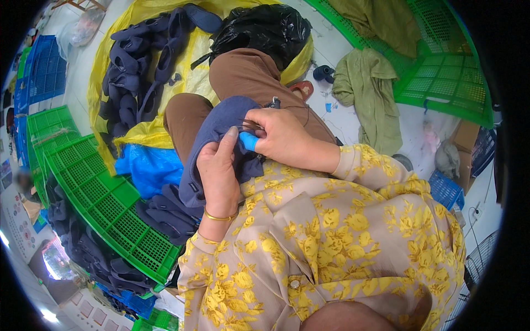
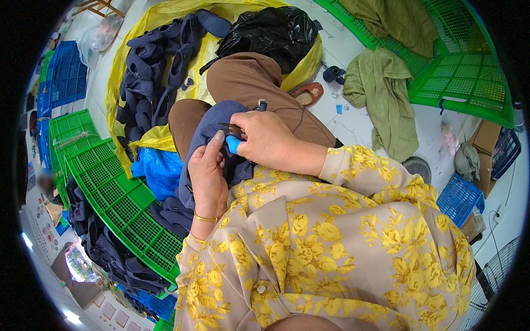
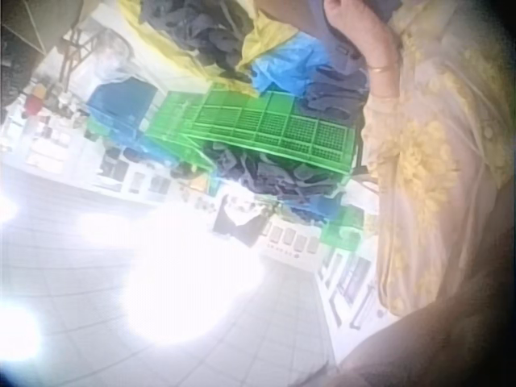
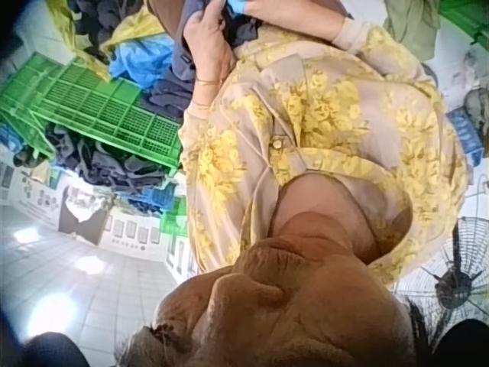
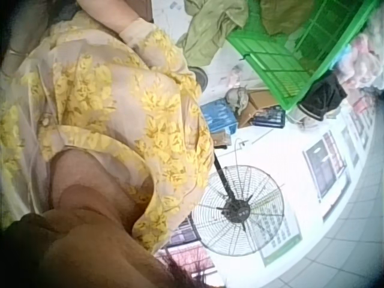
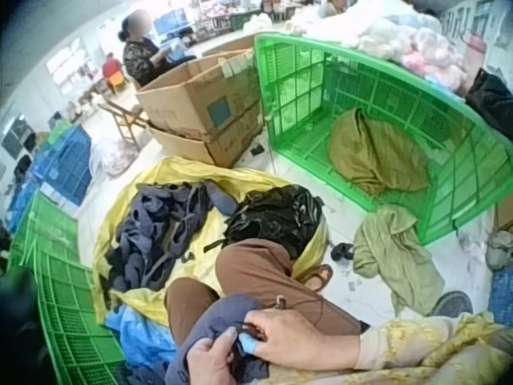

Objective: The person sits on the floor and uses a blue-handled tool to stitch or trim the edge of a dark blue slip-on shoe. They repeatedly pick up shoes from a nearby pile, work on the same area of each shoe, and place them back down.

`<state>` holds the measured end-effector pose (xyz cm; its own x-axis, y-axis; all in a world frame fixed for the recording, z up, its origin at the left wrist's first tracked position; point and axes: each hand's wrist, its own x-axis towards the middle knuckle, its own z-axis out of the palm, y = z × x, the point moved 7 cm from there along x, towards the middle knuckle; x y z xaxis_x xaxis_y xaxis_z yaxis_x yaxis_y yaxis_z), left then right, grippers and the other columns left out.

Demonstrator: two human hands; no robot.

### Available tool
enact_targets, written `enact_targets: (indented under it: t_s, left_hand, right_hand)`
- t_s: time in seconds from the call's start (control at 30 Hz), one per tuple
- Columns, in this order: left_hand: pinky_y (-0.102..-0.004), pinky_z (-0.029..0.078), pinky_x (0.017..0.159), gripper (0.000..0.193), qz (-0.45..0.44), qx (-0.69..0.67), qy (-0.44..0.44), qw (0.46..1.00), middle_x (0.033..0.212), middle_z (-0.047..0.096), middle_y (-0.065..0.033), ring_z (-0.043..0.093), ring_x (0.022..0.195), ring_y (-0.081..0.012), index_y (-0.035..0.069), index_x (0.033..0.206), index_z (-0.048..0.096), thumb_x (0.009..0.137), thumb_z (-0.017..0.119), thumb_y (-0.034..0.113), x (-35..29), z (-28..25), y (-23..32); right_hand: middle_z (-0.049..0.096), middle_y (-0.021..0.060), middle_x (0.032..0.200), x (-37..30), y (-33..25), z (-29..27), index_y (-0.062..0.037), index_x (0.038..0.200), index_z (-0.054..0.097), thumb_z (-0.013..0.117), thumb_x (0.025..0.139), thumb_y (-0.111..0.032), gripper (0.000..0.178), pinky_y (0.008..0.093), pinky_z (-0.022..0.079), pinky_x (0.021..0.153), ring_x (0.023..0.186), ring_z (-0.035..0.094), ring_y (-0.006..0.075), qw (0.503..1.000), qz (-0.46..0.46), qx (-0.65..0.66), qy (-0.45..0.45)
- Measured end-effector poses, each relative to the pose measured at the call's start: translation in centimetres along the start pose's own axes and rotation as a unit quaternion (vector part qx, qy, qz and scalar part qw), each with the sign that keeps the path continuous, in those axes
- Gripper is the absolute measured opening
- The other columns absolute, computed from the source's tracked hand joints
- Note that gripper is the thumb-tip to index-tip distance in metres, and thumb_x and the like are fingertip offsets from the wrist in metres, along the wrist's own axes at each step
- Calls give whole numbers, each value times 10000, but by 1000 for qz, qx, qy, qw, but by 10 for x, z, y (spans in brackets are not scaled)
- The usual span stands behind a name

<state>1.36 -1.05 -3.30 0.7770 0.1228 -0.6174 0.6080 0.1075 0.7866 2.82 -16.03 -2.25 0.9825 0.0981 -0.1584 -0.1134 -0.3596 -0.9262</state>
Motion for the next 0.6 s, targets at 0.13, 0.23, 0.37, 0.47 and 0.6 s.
enact_targets:
  t_s: [0.13, 0.23, 0.37, 0.47, 0.6]
  left_hand:
    - [-203, 280, 499, 322, -5, -8, -23, 1000, 630, 461, 65, 364, 560, -20, 129, 646, 472, 869, 701, 171, -2, 1, 0]
    - [-201, 294, 513, 246, -8, -3, -52, 999, 656, 487, 62, 381, 573, -23, 104, 699, 522, 896, 663, 148, -4, 1, -1]
    - [-195, 334, 567, 134, -4, -23, -100, 995, 718, 532, 58, 423, 618, -29, 72, 802, 583, 926, 612, 113, -4, 2, -3]
    - [-202, 367, 627, 78, -11, -49, -100, 994, 781, 564, 51, 457, 677, -32, 61, 856, 599, 927, 602, 92, -8, 10, 3]
    - [-217, 384, 671, 32, -37, -90, -121, 988, 830, 585, 35, 480, 721, -45, 60, 884, 608, 914, 611, 69, -4, 3, -3]
  right_hand:
    - [623, 158, 745, -3, -1, -1, 4, 839, 606, 638, 734, -158, 195, 416, 483, 632, 706, 624, 319, 1000, -6, -14, -6]
    - [615, 144, 747, -8, -4, -1, -11, 845, 592, 647, 749, -175, 198, 423, 480, 631, 708, 619, 314, 999, -30, -33, 15]
    - [599, 129, 738, -14, -4, 2, -33, 827, 567, 643, 778, -176, 168, 428, 474, 622, 705, 610, 311, 995, -69, -62, 20]
    - [594, 128, 730, -16, -4, 3, -39, 811, 557, 635, 791, -152, 138, 429, 471, 618, 705, 608, 318, 996, -78, -46, 7]
    - [609, 138, 747, -17, -1, 5, -37, 816, 558, 631, 792, -122, 114, 430, 474, 627, 723, 614, 329, 997, -76, -16, -6]
